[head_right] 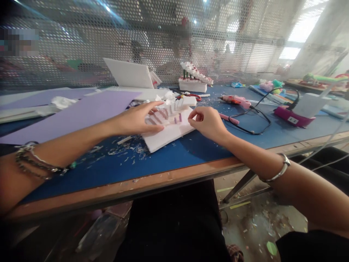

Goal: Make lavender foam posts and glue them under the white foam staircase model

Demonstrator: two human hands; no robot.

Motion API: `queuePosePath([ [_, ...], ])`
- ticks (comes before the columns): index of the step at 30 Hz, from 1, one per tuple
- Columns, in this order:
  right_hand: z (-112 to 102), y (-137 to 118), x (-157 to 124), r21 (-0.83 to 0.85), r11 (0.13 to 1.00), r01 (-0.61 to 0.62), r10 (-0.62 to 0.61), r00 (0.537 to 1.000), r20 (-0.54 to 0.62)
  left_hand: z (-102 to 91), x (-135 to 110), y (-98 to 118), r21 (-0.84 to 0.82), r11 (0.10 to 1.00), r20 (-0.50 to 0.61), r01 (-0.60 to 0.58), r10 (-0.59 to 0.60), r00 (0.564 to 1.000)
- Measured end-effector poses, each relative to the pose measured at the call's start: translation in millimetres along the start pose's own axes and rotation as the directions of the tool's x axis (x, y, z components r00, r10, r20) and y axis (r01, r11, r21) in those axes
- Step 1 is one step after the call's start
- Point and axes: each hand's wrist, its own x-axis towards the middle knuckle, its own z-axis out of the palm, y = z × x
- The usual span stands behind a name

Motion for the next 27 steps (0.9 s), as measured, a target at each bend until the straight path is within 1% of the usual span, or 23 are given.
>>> queuePosePath([
  [2,-12.1,-9.1,-1.8,-0.021,0.997,0.077,-0.078,0.993,-0.09,-4.3,-1.0,-4.3,0.022,0.996,0.042,-0.086,0.085,0.996],
  [3,-18.6,-14.3,-1.3,-0.034,0.992,0.118,-0.122,0.983,-0.137,-6.2,-1.7,-5.7,0.054,0.991,0.04,-0.123,0.121,0.992],
  [4,-25.0,-19.5,0.4,-0.053,0.984,0.168,-0.175,0.967,-0.185,-7.9,-2.6,-6.6,0.095,0.983,0.016,-0.16,0.159,0.987],
  [5,-30.7,-24.6,3.2,-0.087,0.969,0.231,-0.245,0.947,-0.208,-9.2,-3.6,-7.0,0.137,0.971,-0.025,-0.197,0.202,0.979],
  [6,-35.5,-29.2,7.1,-0.134,0.943,0.304,-0.327,0.923,-0.203,-10.2,-4.6,-7.0,0.169,0.955,-0.071,-0.242,0.257,0.964],
  [8,-41.0,-36.7,17.7,-0.238,0.877,0.418,-0.451,0.886,-0.106,-11.0,-7.0,-6.2,0.18,0.917,-0.119,-0.356,0.38,0.917],
  [9,-41.6,-39.2,23.9,-0.279,0.857,0.434,-0.463,0.885,-0.043,-10.8,-8.2,-5.6,0.163,0.898,-0.115,-0.409,0.429,0.896],
  [10,-40.9,-40.9,30.2,-0.302,0.851,0.43,-0.449,0.894,0.006,-10.2,-9.4,-5.1,0.139,0.885,-0.1,-0.445,0.46,0.882],
  [11,-39.2,-41.6,36.3,-0.311,0.852,0.422,-0.431,0.901,0.042,-9.2,-10.5,-4.7,0.114,0.88,-0.08,-0.462,0.471,0.878],
  [14,-30.5,-39.3,50.9,-0.301,0.856,0.421,-0.413,0.906,0.093,-5.7,-13.1,-4.0,0.077,0.9,-0.023,-0.429,0.432,0.902],
  [17,-22.0,-32.4,57.0,-0.31,0.861,0.404,-0.397,0.914,0.088,-3.6,-14.9,-3.5,0.09,0.921,0.01,-0.378,0.379,0.925],
  [21,-15.7,-21.7,56.9,-0.309,0.87,0.384,-0.386,0.921,0.056,-2.9,-16.5,-3.1,0.102,0.932,0.016,-0.347,0.347,0.938],
  [24,-13.6,-16.4,56.4,-0.31,0.866,0.391,-0.391,0.918,0.064,-2.2,-17.0,-3.6,0.103,0.929,-0.001,-0.355,0.357,0.934],
  [27,-12.4,-15.6,56.0,-0.305,0.867,0.393,-0.392,0.917,0.069,-1.8,-17.5,-4.1,0.114,0.914,-0.016,-0.39,0.394,0.919],
])
